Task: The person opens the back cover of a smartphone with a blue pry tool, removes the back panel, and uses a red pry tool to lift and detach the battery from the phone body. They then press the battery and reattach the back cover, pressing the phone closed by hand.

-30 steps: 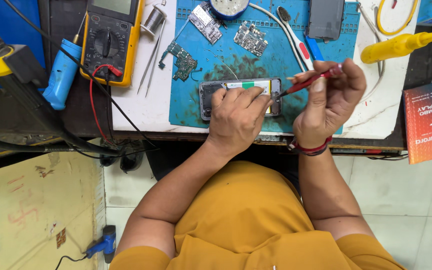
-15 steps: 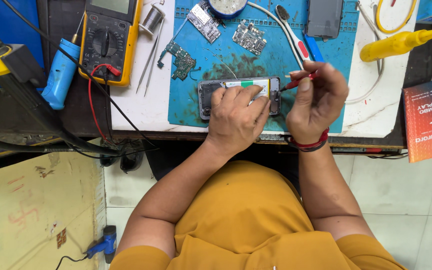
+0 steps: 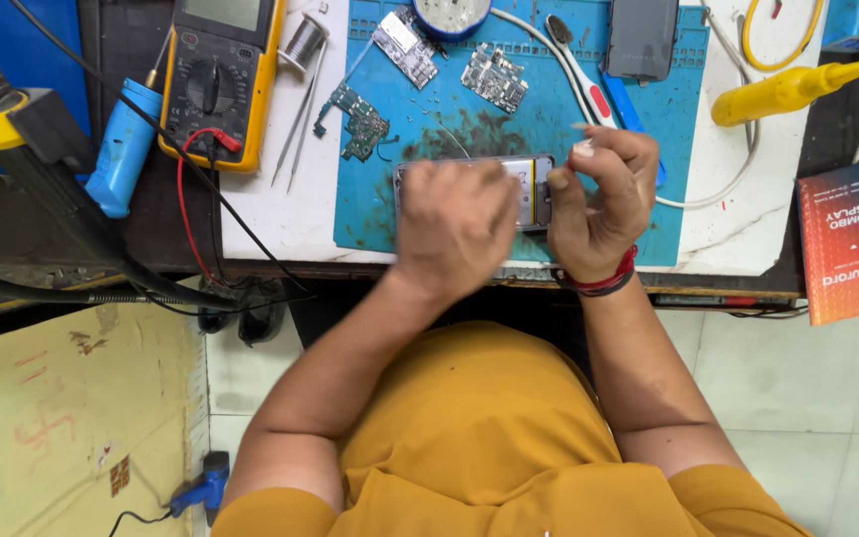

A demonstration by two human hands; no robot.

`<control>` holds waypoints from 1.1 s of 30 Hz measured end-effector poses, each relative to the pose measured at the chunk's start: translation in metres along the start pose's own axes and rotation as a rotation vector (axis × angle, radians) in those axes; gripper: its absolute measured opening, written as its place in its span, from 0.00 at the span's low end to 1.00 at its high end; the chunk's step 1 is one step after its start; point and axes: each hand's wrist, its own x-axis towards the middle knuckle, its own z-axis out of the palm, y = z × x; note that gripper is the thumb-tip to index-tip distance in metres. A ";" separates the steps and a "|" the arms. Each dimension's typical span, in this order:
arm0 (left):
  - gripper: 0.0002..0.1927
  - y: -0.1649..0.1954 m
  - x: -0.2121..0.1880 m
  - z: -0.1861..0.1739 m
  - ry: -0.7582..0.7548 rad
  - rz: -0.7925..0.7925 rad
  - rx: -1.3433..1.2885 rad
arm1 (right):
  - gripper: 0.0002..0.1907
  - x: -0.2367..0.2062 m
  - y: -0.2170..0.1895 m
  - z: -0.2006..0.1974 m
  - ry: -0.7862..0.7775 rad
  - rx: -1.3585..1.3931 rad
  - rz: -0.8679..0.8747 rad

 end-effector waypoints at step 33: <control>0.09 0.007 -0.010 0.011 0.004 0.032 -0.002 | 0.11 -0.016 0.014 0.002 0.073 0.293 0.159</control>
